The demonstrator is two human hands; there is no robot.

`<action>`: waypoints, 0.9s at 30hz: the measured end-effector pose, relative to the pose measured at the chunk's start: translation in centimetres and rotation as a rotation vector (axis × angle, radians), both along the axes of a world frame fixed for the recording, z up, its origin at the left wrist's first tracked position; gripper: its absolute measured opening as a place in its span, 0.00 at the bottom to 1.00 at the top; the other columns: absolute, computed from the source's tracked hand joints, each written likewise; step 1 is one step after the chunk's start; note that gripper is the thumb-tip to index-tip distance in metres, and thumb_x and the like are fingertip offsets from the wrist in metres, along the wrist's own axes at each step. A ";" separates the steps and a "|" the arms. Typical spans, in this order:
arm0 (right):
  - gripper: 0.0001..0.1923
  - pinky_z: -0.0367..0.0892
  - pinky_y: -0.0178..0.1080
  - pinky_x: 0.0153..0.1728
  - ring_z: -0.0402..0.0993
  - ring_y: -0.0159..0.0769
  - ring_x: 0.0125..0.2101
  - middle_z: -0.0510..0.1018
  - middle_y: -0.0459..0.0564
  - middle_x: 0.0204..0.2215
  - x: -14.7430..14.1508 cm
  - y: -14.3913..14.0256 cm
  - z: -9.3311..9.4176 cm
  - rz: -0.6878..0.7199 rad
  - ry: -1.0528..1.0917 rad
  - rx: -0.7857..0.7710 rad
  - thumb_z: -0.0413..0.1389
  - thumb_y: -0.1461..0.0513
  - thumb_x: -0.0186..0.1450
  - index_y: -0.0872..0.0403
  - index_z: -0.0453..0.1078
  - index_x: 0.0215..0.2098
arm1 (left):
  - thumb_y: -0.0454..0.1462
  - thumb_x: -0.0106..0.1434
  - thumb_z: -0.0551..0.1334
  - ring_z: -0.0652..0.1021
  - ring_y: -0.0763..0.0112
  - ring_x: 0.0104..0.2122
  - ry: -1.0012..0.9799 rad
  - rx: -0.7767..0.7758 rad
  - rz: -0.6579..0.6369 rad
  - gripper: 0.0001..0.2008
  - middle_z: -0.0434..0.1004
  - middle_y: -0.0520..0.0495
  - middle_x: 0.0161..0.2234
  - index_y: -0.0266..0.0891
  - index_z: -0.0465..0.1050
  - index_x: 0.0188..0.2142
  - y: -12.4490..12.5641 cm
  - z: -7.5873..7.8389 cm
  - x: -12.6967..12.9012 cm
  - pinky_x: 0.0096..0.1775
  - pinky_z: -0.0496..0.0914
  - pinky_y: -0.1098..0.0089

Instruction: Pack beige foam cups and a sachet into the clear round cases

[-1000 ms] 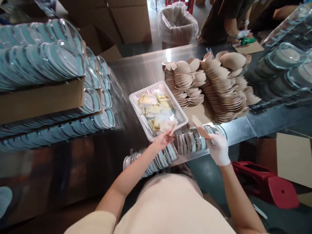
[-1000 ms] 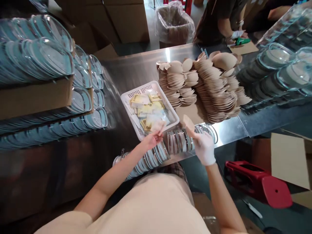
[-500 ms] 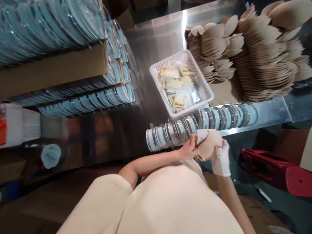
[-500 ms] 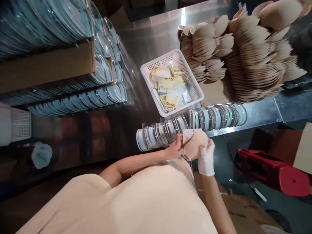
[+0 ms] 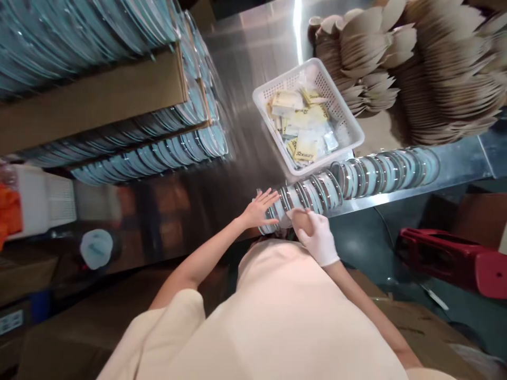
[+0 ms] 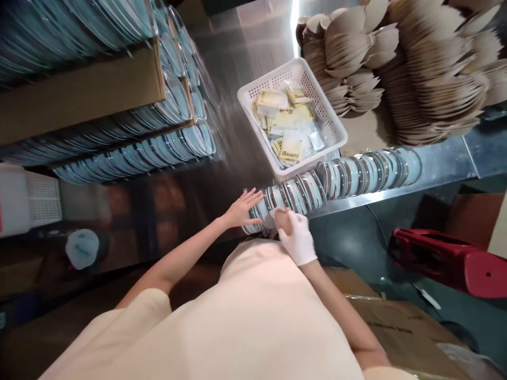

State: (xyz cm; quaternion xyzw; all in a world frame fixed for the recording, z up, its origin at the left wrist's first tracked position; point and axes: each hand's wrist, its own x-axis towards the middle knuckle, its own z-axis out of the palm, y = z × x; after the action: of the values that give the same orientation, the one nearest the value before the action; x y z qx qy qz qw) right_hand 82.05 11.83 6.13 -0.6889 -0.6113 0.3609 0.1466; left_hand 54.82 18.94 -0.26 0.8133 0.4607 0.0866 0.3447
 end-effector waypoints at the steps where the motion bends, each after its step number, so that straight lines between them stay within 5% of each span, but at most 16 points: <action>1: 0.31 0.75 0.44 0.48 0.76 0.45 0.48 0.71 0.58 0.58 -2.4 0.9 0.1 0.104 -0.080 -0.022 0.59 0.60 0.65 0.49 0.65 0.66 | 0.53 0.62 0.70 0.56 0.46 0.74 0.008 -0.013 -0.013 0.47 0.56 0.35 0.74 0.37 0.57 0.73 0.2 -0.5 -0.1 0.73 0.49 0.45; 4: 0.25 0.73 0.42 0.41 0.75 0.44 0.45 0.72 0.61 0.55 -8.6 3.9 -1.0 0.303 -0.291 -0.057 0.52 0.66 0.70 0.52 0.65 0.65 | 0.49 0.60 0.71 0.59 0.49 0.73 -0.007 -0.032 -0.005 0.49 0.57 0.35 0.74 0.37 0.55 0.74 0.3 -1.5 0.4 0.73 0.53 0.50; 7: 0.24 0.71 0.48 0.45 0.72 0.50 0.48 0.74 0.66 0.51 -10.9 6.1 -3.7 0.377 -0.370 0.038 0.48 0.69 0.71 0.59 0.65 0.64 | 0.44 0.56 0.73 0.61 0.49 0.72 -0.012 -0.058 0.028 0.53 0.58 0.34 0.73 0.36 0.50 0.75 0.2 -1.7 0.6 0.72 0.55 0.51; 15: 0.08 0.63 0.51 0.57 0.64 0.50 0.60 0.71 0.58 0.58 -3.0 2.1 -8.8 0.401 -0.123 0.621 0.58 0.62 0.66 0.54 0.74 0.42 | 0.51 0.58 0.73 0.63 0.48 0.71 -0.011 -0.081 0.079 0.54 0.56 0.38 0.74 0.44 0.48 0.76 -0.1 -1.6 0.4 0.71 0.57 0.48; 21: 0.05 0.59 0.45 0.45 0.68 0.41 0.42 0.78 0.52 0.36 -4.7 3.5 -9.8 0.564 -0.313 0.390 0.59 0.65 0.69 0.52 0.77 0.36 | 0.56 0.64 0.68 0.59 0.48 0.73 0.010 -0.010 -0.031 0.51 0.56 0.36 0.74 0.42 0.47 0.77 -0.6 -2.6 0.1 0.72 0.56 0.48; 24: 0.06 0.60 0.44 0.42 0.69 0.42 0.40 0.79 0.54 0.37 -4.5 5.0 -8.5 0.638 -0.196 0.367 0.57 0.64 0.70 0.53 0.77 0.39 | 0.58 0.68 0.63 0.57 0.47 0.74 0.048 0.027 -0.097 0.44 0.53 0.38 0.75 0.46 0.50 0.76 -0.6 -2.7 -0.1 0.71 0.57 0.46; 27: 0.09 0.66 0.41 0.44 0.73 0.39 0.41 0.81 0.51 0.40 -0.3 6.4 -6.5 0.746 0.060 0.402 0.53 0.62 0.73 0.52 0.76 0.46 | 0.58 0.69 0.61 0.59 0.46 0.73 0.074 0.065 -0.117 0.42 0.53 0.38 0.75 0.47 0.51 0.76 -0.8 -2.7 -0.3 0.70 0.60 0.46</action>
State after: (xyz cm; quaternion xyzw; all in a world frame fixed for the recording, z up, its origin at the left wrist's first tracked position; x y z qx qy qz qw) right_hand 81.78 18.18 -0.37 -0.3675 -0.8723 0.2828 0.1551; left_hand 54.48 18.09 -3.01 0.8522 0.4219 0.0510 0.3052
